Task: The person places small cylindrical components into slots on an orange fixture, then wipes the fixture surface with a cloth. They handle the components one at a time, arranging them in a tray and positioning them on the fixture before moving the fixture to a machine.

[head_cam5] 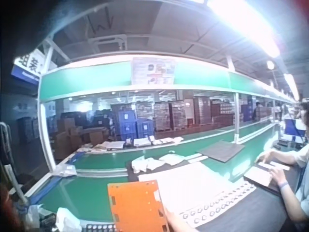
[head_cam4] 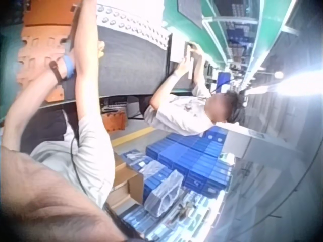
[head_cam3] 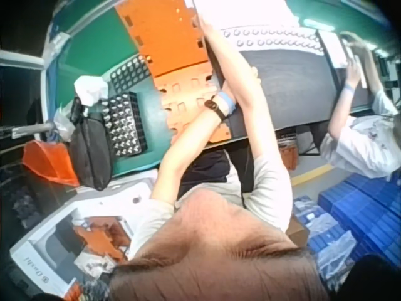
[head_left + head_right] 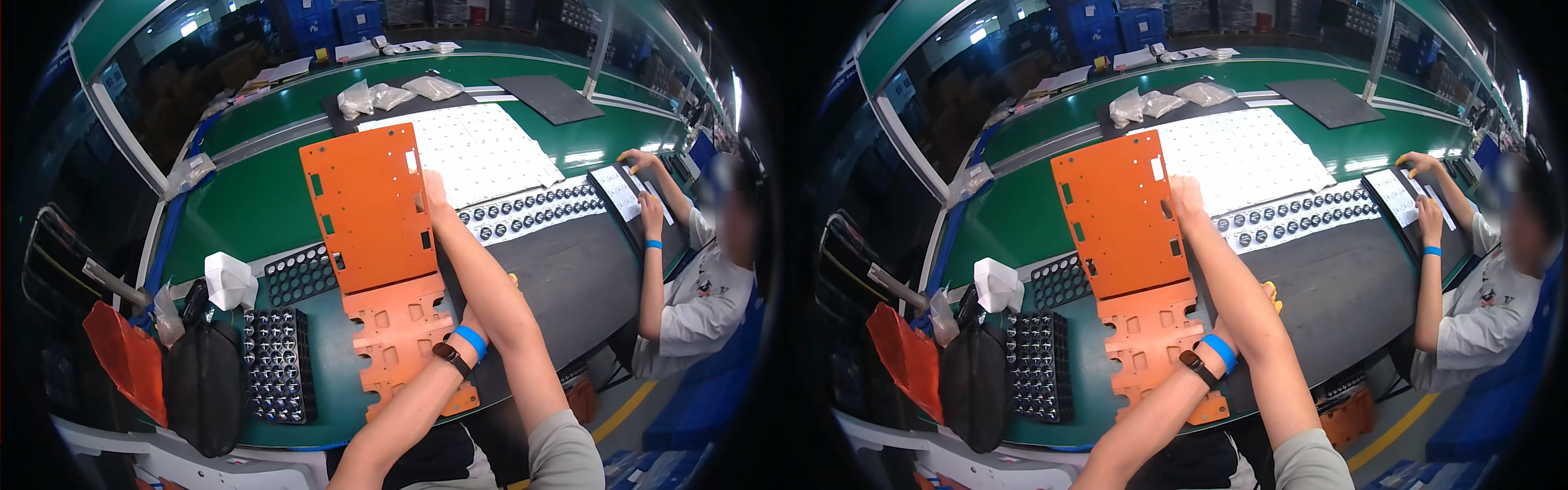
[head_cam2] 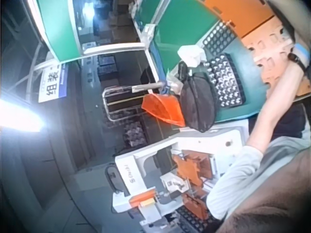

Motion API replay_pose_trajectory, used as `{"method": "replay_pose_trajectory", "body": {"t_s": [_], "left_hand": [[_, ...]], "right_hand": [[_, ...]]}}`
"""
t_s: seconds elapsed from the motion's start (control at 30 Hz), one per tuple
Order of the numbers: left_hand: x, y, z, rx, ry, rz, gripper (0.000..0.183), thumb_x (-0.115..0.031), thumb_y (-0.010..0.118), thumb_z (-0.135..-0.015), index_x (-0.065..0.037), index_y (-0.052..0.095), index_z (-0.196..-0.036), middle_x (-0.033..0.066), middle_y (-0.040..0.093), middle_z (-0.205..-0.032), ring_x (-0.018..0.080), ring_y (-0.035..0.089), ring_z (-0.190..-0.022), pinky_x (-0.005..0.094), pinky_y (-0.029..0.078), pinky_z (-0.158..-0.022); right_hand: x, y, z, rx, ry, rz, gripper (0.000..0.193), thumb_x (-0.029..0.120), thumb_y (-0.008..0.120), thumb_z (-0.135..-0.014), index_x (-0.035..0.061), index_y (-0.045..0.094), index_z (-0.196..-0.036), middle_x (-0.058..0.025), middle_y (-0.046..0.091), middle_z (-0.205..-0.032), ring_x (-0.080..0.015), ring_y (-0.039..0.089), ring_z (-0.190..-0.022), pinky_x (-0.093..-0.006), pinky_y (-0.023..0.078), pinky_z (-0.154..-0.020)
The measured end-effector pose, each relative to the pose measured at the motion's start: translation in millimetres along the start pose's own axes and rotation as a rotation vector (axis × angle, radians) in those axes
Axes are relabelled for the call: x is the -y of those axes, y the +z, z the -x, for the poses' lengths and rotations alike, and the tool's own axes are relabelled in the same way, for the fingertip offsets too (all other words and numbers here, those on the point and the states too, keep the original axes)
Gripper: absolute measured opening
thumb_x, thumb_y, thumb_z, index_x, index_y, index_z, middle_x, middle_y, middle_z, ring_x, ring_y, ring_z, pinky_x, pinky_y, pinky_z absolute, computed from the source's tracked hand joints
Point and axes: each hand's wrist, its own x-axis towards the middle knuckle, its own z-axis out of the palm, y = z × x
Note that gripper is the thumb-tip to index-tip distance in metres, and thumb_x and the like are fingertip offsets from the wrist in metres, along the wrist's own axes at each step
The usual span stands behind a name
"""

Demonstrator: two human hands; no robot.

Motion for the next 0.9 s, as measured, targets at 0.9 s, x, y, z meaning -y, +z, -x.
{"method": "replay_pose_trajectory", "body": {"t_s": [0.9], "left_hand": [[-62.9,35.2,19.8,-0.104,-0.165,0.054,0.031,-0.027,0.057,-0.103,-0.007,0.05,-0.08,-0.0003,0.046,-0.073,0.0107,0.047,-0.065,0.0269,0.048,-0.062]], "right_hand": [[11.0,64.1,-2.4,-0.087,0.086,0.135,0.03,0.028,0.063,-0.08,0.0099,0.057,-0.104,-0.0115,0.068,-0.086,-0.0275,0.064,-0.084,-0.0421,0.048,-0.075]]}}
